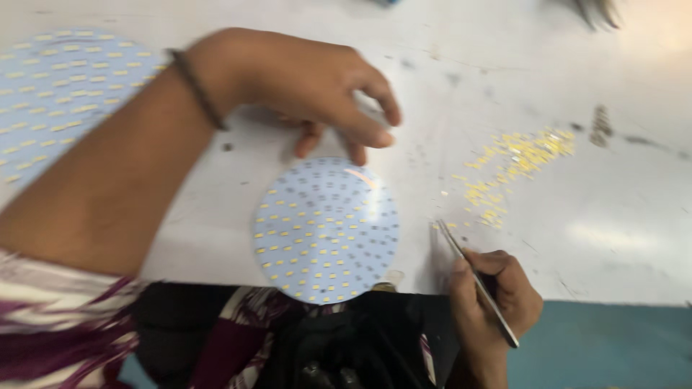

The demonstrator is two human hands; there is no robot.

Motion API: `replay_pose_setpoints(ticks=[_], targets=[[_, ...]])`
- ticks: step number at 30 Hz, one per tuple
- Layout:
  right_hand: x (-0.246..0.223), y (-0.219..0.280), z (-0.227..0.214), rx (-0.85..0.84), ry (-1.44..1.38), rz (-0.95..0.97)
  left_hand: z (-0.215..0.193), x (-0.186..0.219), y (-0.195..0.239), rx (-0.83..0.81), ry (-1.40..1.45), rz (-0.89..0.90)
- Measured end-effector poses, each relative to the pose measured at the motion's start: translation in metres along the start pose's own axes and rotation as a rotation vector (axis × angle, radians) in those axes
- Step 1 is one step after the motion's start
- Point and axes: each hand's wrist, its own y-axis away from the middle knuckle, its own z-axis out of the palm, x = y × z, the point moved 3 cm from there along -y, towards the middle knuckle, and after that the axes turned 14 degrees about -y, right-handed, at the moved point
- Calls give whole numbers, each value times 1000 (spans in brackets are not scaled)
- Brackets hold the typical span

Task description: The person uses tweezers to pick small yellow LED chips from a pile on the table and places them one by one into empty slots on a circular LED board. The person repeats this process continuously across the board.

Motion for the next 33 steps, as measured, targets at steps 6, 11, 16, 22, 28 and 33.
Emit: replay_pose_setpoints(ticks=[6,11,16,22,28,33], targets=[[19,3,-26,1,-48,-23,0,2,-1,5,-56,-107],[9,-6,-17,-123,4,-154,1,5,0,9,-41,-118],[1,-11,-13,-150,56,-167,1,5,0,5,-31,-124],[1,-12,-12,-172,79,-185,2,6,0,13,-40,-140],[1,-10,-13,-174,43,-148,2,5,0,15,-35,-115],[4,-9,-14,-162,59,-169,2,4,-1,14,-30,-130]])
